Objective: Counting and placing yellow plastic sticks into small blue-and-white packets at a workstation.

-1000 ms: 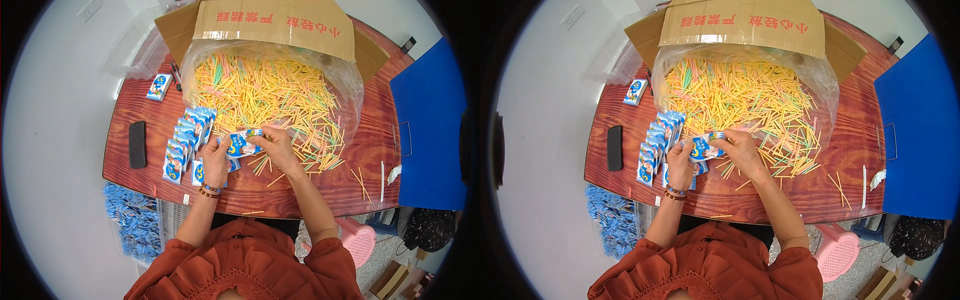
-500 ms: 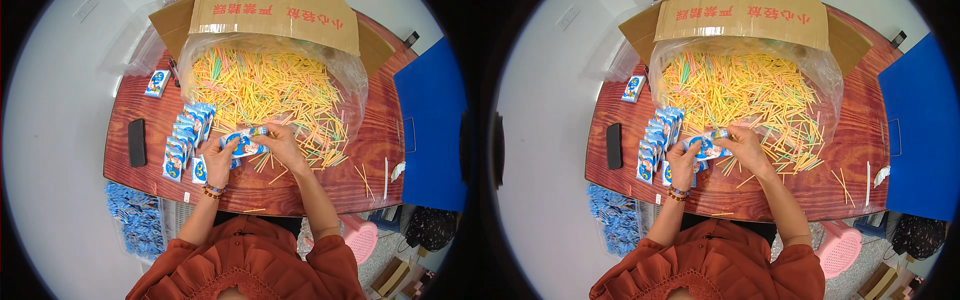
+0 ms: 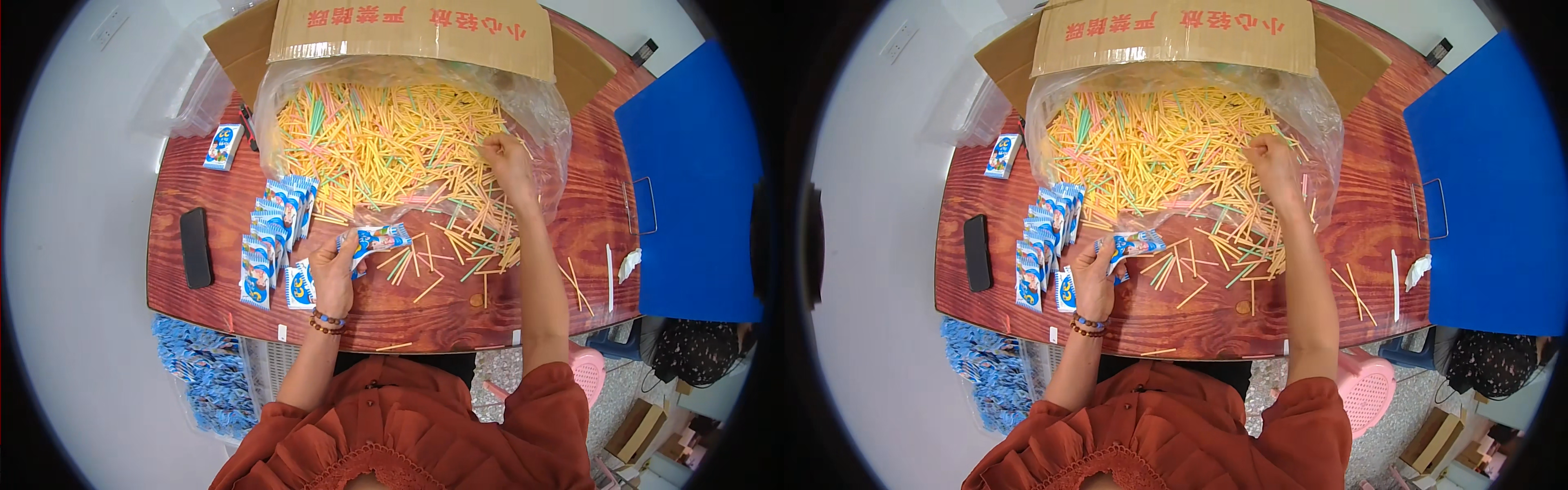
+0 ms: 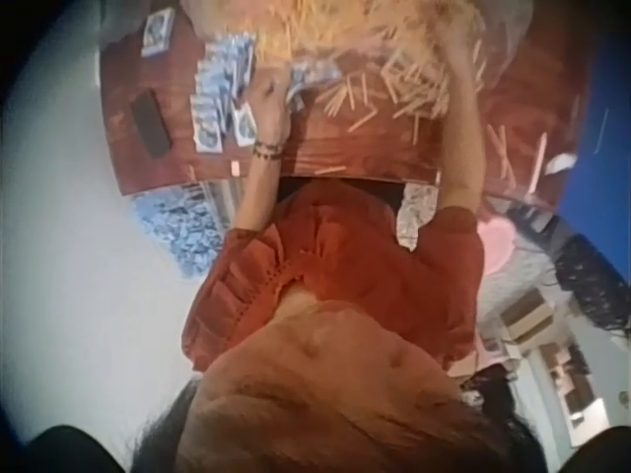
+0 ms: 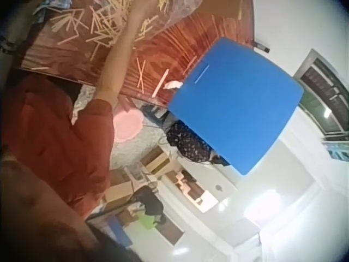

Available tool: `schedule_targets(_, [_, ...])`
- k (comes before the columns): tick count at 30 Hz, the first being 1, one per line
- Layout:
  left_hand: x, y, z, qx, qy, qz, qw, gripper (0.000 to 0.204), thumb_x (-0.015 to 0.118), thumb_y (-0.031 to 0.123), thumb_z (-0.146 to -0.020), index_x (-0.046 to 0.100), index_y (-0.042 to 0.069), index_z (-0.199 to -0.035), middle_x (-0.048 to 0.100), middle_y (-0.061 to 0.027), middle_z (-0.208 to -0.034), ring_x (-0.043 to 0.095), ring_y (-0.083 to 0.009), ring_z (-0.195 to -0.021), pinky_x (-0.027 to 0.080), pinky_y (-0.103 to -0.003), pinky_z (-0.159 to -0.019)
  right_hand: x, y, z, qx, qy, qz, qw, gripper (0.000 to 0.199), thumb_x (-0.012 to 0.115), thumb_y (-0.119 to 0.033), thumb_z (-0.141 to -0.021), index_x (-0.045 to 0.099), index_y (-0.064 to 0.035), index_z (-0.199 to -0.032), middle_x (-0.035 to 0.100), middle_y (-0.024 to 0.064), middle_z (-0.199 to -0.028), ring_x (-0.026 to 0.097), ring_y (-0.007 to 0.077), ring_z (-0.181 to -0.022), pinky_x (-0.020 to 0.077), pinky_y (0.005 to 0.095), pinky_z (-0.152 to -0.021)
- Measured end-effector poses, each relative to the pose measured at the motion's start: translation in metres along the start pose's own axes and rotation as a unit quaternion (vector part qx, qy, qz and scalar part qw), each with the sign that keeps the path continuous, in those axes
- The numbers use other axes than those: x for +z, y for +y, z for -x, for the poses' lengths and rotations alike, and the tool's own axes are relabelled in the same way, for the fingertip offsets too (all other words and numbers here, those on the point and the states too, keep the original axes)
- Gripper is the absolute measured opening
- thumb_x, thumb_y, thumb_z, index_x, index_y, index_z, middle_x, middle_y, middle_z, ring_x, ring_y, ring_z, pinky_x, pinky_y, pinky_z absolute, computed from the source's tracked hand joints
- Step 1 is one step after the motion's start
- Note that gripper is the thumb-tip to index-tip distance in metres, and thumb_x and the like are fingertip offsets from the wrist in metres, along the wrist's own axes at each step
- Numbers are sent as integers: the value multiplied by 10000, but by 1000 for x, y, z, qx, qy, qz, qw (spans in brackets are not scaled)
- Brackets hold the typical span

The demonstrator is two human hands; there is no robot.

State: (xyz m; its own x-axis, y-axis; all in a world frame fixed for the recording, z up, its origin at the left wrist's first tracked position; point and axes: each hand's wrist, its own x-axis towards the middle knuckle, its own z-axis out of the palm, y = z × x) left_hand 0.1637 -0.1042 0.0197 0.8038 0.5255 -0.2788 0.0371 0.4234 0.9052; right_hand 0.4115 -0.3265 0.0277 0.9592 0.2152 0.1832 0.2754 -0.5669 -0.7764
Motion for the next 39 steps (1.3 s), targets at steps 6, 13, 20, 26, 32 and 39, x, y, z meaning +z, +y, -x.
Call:
schedule_targets(6, [2, 0, 0, 7, 17, 1, 1000, 152, 614, 158, -935, 668, 17, -927, 670, -34, -759, 548, -71, -530, 390, -189, -458, 22, -19, -10, -71, -61, 322, 942, 371, 687, -230, -760, 635, 33, -1017, 620, 204, -1046, 566, 365, -1053, 473, 435, -867])
schedule_targets(13, [1, 2, 0, 9, 9, 13, 1000, 145, 604, 141, -938, 663, 9, -956, 681, -42, -800, 574, -81, -562, 432, -200, -487, 34, -11, -23, -109, -113, 403, 902, 289, 519, -192, -845, 621, -3, -1039, 627, 189, -1070, 568, 323, -1072, 403, 522, -880])
schedule_targets(20, [5, 2, -1, -46, -26, 115, 992, 165, 615, 174, -938, 673, 21, -959, 688, -30, -823, 592, -63, -614, 456, -199, -507, 4, 15, -20, -17, -121, 85, 989, 519, 481, -298, -948, 427, 34, -1343, 485, 259, -1354, 403, 374, -1312, 255, 453, -1083])
schedule_targets(26, [8, 0, -1, -65, -23, 147, 987, 156, 607, 165, -943, 673, 25, -960, 693, -47, -830, 593, -85, -612, 463, -213, -520, 26, 7, -1, 71, -115, -365, 921, 423, 499, -182, -971, 444, 67, -1309, 579, 156, -1202, 518, 251, -1134, 342, 337, -1012])
schedule_targets(32, [8, -2, -1, -61, -34, 112, 991, 164, 566, 177, -966, 653, 37, -957, 678, -44, -880, 588, -85, -708, 452, -232, -559, 46, 5, 9, 52, -82, -359, 928, 339, 484, -155, -987, 471, 34, -1268, 616, 89, -1010, 554, 146, -941, 415, 295, -895])
schedule_targets(39, [14, -4, -1, -60, -75, 195, 976, 184, 571, 175, -964, 656, 18, -1011, 693, -57, -898, 632, -103, -724, 507, -231, -587, 41, -30, 26, -27, -48, -232, 971, 156, 429, -159, -1007, 519, -38, -1045, 621, 92, -986, 568, 170, -962, 422, 328, -914])
